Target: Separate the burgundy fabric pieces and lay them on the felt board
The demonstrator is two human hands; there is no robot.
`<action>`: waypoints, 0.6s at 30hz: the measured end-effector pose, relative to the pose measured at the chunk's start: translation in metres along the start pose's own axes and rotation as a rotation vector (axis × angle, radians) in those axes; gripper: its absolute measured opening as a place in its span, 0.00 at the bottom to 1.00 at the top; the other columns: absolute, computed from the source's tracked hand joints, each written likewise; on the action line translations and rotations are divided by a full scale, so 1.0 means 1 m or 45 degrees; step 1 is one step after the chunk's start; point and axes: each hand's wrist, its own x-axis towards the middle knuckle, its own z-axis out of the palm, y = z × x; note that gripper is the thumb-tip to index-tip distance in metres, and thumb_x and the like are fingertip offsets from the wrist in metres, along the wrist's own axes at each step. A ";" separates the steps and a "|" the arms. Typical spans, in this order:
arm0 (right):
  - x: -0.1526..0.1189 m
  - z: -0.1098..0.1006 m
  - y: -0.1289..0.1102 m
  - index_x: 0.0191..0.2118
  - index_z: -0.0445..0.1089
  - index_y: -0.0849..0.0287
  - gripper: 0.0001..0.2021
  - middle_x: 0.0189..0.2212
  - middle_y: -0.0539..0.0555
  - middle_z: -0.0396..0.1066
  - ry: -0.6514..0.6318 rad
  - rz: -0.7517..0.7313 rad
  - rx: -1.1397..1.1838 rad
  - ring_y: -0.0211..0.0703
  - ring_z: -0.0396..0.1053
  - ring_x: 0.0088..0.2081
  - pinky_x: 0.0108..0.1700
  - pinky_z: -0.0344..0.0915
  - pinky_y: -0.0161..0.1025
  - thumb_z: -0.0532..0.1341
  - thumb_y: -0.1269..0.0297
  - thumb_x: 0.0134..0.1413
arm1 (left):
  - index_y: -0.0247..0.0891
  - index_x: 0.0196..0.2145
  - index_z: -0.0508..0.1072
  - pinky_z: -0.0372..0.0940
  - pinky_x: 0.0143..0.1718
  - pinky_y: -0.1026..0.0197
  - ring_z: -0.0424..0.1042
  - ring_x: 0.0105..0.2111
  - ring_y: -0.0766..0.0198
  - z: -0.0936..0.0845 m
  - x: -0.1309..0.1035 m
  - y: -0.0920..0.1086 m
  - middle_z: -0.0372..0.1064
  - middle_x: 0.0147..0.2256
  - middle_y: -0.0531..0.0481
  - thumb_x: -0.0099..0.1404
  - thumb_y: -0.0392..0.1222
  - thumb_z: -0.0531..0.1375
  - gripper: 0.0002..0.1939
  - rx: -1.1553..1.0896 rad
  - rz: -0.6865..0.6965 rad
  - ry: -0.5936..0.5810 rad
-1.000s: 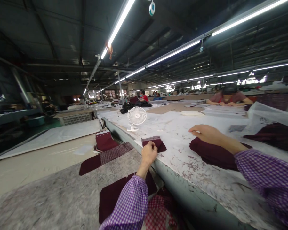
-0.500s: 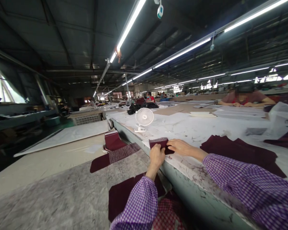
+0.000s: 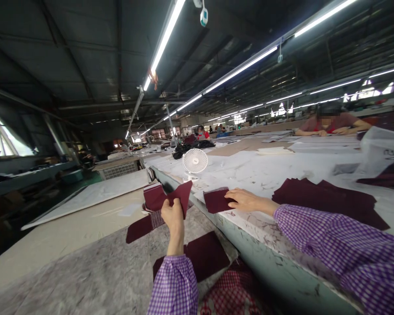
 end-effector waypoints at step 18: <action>-0.096 -0.058 -0.030 0.57 0.63 0.60 0.32 0.48 0.63 0.69 -0.364 0.418 1.372 0.46 0.71 0.39 0.40 0.70 0.43 0.52 0.40 0.57 | 0.40 0.31 0.66 0.63 0.47 0.52 0.70 0.42 0.54 0.053 -0.128 0.086 0.72 0.39 0.42 0.60 0.32 0.52 0.05 -0.052 1.024 -0.667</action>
